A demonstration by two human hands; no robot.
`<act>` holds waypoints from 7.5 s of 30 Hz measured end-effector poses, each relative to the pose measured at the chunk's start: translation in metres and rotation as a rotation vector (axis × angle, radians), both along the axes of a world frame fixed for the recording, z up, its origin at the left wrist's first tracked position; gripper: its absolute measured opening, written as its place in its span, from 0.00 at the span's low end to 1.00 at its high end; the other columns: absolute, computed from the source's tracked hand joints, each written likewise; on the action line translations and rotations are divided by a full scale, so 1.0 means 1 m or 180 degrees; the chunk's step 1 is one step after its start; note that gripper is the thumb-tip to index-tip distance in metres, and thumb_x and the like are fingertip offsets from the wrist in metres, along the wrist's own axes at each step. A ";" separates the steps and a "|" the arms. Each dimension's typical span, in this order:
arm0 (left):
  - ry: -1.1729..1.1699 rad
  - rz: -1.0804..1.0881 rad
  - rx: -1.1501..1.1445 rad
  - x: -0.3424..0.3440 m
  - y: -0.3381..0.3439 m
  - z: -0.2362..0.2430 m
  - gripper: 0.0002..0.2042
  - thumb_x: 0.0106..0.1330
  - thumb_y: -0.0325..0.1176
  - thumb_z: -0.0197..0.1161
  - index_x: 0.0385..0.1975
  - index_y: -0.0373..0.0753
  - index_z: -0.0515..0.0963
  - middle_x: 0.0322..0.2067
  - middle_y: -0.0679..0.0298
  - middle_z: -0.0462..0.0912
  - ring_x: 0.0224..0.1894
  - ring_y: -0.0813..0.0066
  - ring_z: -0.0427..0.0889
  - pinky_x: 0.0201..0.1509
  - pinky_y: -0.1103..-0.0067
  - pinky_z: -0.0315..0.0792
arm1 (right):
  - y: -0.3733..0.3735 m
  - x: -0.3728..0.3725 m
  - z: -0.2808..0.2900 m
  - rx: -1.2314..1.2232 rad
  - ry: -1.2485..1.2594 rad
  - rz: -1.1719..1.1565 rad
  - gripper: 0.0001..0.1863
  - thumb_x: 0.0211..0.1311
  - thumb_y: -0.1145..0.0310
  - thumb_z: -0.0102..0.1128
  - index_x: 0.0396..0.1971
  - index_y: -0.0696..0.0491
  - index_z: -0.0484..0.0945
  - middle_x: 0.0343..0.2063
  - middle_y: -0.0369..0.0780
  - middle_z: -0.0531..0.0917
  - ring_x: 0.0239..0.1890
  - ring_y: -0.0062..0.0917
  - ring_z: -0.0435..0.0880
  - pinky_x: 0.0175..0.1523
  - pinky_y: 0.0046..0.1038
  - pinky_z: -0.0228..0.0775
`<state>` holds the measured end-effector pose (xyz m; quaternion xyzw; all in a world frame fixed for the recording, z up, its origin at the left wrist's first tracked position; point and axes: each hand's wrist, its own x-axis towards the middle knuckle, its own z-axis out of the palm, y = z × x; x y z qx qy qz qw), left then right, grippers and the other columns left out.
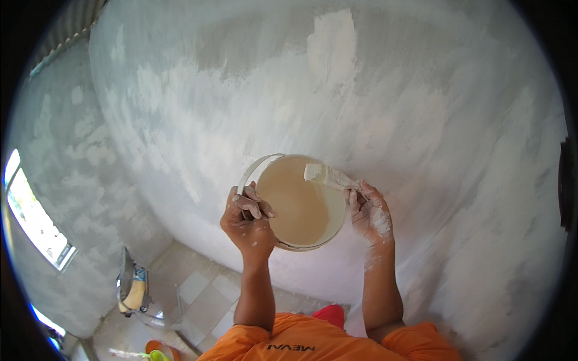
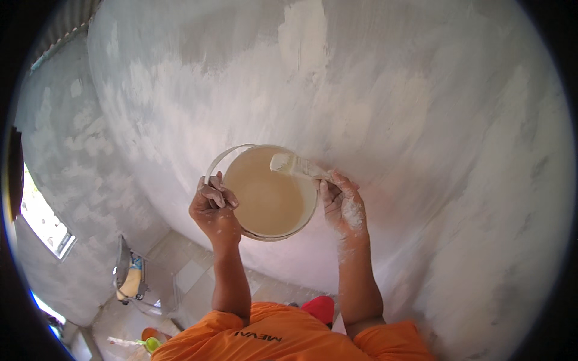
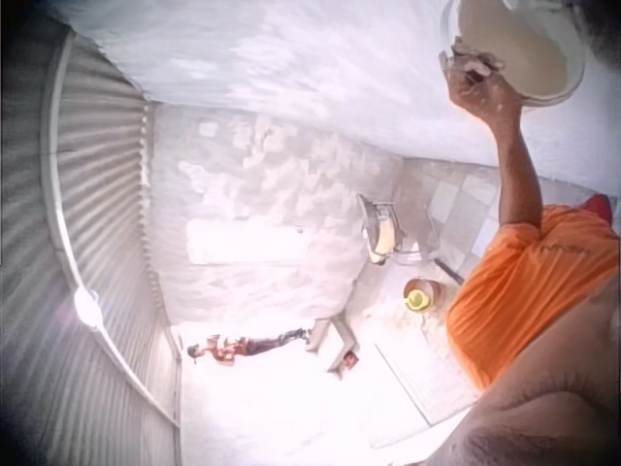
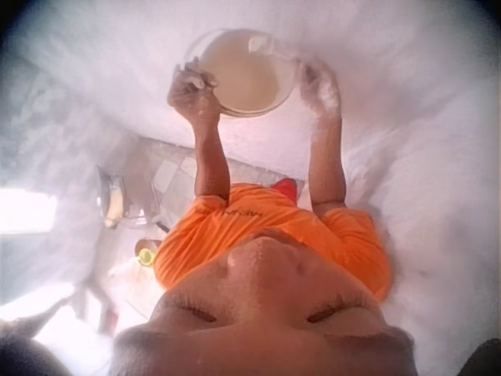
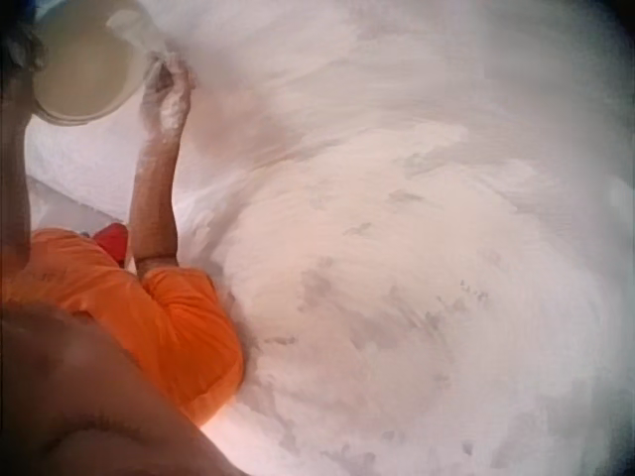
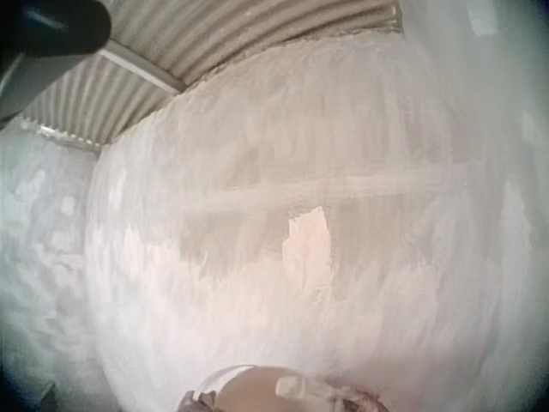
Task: The person applies a white plaster or coating mixture to a wall using a brush. They repeatedly dip the brush into a white bucket held in their left hand and spread the material across the wall surface in multiple directions.
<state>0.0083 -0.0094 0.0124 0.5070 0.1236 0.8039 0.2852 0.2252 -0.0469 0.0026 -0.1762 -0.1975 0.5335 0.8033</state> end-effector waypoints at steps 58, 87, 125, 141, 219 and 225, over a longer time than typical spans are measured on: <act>-0.0624 -0.0036 0.0324 -0.009 0.008 0.113 0.16 0.41 0.08 0.42 0.21 0.43 0.61 0.26 0.68 0.69 0.21 0.86 0.67 0.77 0.65 0.52 | 0.017 0.049 0.266 0.0461 -0.5760 -0.4218 0.11 0.61 0.72 0.63 0.43 0.56 0.84 0.42 0.46 0.86 0.41 0.36 0.86 0.51 0.32 0.77; -0.0736 0.0160 -0.0013 -0.005 0.024 0.099 0.13 0.44 0.11 0.42 0.18 0.42 0.61 0.27 0.67 0.69 0.20 0.86 0.67 0.76 0.61 0.52 | 0.097 0.029 0.246 0.1602 -0.7631 -0.4772 0.14 0.61 0.71 0.63 0.47 0.54 0.83 0.43 0.42 0.86 0.49 0.32 0.84 0.59 0.33 0.76; -0.0667 -0.0467 0.0185 -0.013 0.007 0.096 0.18 0.29 0.11 0.45 0.18 0.44 0.59 0.21 0.67 0.67 0.27 0.82 0.64 0.74 0.71 0.56 | 0.047 0.007 0.181 0.1147 -0.6149 -0.3303 0.12 0.67 0.65 0.58 0.41 0.57 0.83 0.38 0.47 0.85 0.43 0.33 0.84 0.51 0.36 0.78; -0.0479 -0.0147 0.0256 -0.015 0.018 0.093 0.14 0.34 0.13 0.46 0.18 0.43 0.60 0.23 0.65 0.70 0.22 0.84 0.67 0.76 0.65 0.52 | 0.041 0.053 0.203 0.1103 -0.5943 -0.6073 0.12 0.57 0.73 0.64 0.41 0.58 0.83 0.41 0.47 0.83 0.42 0.36 0.85 0.44 0.28 0.82; -0.0084 -0.0424 0.0291 -0.039 0.030 0.089 0.15 0.39 0.10 0.43 0.17 0.44 0.57 0.31 0.63 0.68 0.23 0.80 0.72 0.44 0.82 0.72 | 0.027 0.020 0.170 0.1300 -0.3100 -0.4026 0.16 0.64 0.75 0.63 0.51 0.64 0.78 0.48 0.48 0.83 0.49 0.35 0.85 0.57 0.32 0.79; -0.0144 -0.0290 0.0366 -0.032 0.032 0.089 0.14 0.39 0.10 0.43 0.17 0.43 0.57 0.32 0.63 0.69 0.24 0.81 0.72 0.37 0.84 0.71 | 0.048 0.036 0.169 0.0266 -0.4985 -0.5724 0.14 0.64 0.74 0.64 0.49 0.61 0.81 0.47 0.49 0.84 0.49 0.39 0.85 0.52 0.37 0.80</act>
